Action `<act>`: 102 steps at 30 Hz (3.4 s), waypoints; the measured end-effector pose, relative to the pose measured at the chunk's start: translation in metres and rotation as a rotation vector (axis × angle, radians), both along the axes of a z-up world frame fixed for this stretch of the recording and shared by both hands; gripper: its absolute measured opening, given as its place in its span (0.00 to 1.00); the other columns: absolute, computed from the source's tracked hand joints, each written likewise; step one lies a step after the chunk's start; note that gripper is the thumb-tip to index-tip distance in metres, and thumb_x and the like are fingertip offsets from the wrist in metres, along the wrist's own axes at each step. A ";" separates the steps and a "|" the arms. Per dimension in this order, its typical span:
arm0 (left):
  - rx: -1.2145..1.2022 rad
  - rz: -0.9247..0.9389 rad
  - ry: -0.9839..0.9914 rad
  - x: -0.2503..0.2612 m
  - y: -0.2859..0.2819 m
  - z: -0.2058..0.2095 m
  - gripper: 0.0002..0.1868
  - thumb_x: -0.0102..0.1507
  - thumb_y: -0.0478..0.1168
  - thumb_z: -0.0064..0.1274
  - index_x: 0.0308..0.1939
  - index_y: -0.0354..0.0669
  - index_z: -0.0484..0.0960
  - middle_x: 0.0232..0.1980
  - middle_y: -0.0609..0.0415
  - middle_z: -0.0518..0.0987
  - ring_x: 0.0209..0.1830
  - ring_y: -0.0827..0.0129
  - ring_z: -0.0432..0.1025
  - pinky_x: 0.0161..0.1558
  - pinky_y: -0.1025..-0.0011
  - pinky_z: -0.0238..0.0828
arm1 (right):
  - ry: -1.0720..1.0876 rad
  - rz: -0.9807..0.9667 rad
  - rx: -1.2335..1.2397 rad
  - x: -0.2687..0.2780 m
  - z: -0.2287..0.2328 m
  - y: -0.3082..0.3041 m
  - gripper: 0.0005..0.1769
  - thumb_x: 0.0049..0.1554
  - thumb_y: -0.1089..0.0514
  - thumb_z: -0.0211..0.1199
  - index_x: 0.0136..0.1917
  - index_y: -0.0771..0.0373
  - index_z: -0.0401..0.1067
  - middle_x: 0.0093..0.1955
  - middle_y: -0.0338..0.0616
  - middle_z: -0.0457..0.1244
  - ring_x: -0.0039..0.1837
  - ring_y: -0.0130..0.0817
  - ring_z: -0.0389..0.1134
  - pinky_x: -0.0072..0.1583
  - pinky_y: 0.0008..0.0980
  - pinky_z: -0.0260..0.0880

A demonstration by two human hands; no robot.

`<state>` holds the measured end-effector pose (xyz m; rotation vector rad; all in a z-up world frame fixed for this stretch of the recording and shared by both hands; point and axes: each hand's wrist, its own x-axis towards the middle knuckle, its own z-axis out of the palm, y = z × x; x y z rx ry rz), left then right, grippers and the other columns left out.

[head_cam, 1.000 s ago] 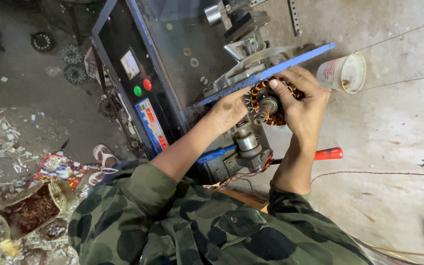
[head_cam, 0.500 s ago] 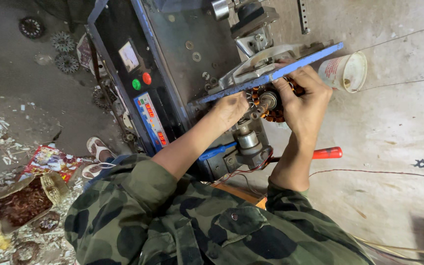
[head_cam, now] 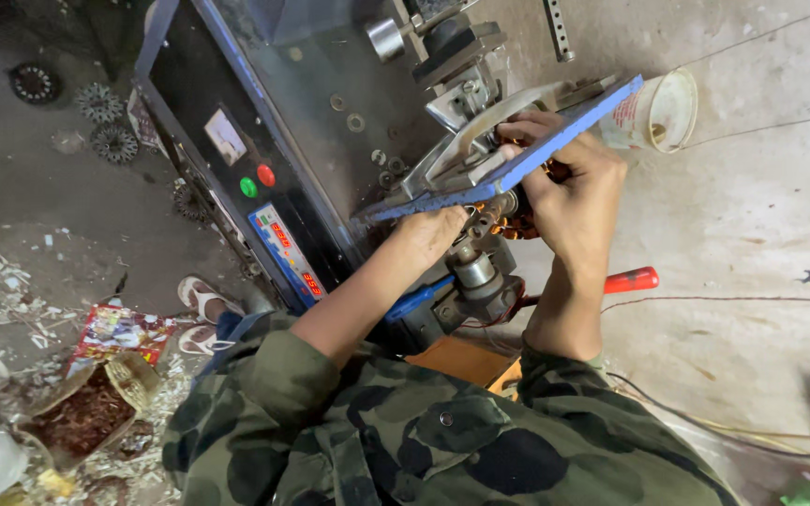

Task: The person operates a motor winding machine, feeding copper wire into the stator slots and rotating the stator to wind the coils. The person repeatedly adjusts the stator and presses the machine's control buttons to advance the winding process.

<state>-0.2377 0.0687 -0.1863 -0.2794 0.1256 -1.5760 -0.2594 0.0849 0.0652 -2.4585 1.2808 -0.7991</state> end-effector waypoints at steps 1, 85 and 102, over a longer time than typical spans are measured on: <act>-0.027 -0.017 -0.028 0.002 0.003 0.002 0.22 0.66 0.36 0.61 0.63 0.39 0.76 0.62 0.52 0.80 0.63 0.67 0.74 0.67 0.68 0.71 | -0.003 -0.022 0.022 0.001 0.002 0.000 0.12 0.57 0.67 0.71 0.55 0.65 0.81 0.56 0.50 0.72 0.59 0.38 0.74 0.59 0.32 0.72; 0.031 -0.112 -0.160 0.025 -0.013 -0.041 0.21 0.72 0.38 0.43 0.70 0.41 0.69 0.70 0.49 0.72 0.67 0.60 0.70 0.70 0.58 0.67 | -0.014 0.027 -0.031 0.005 -0.002 0.005 0.14 0.58 0.67 0.71 0.58 0.62 0.81 0.59 0.50 0.71 0.64 0.42 0.74 0.65 0.34 0.73; -0.293 0.165 -1.427 -0.028 -0.042 -0.086 0.20 0.73 0.39 0.41 0.68 0.37 0.71 0.67 0.45 0.76 0.64 0.59 0.71 0.67 0.60 0.69 | 0.031 0.020 -0.020 0.004 0.000 0.007 0.13 0.59 0.66 0.68 0.58 0.64 0.80 0.59 0.51 0.71 0.63 0.38 0.73 0.65 0.33 0.71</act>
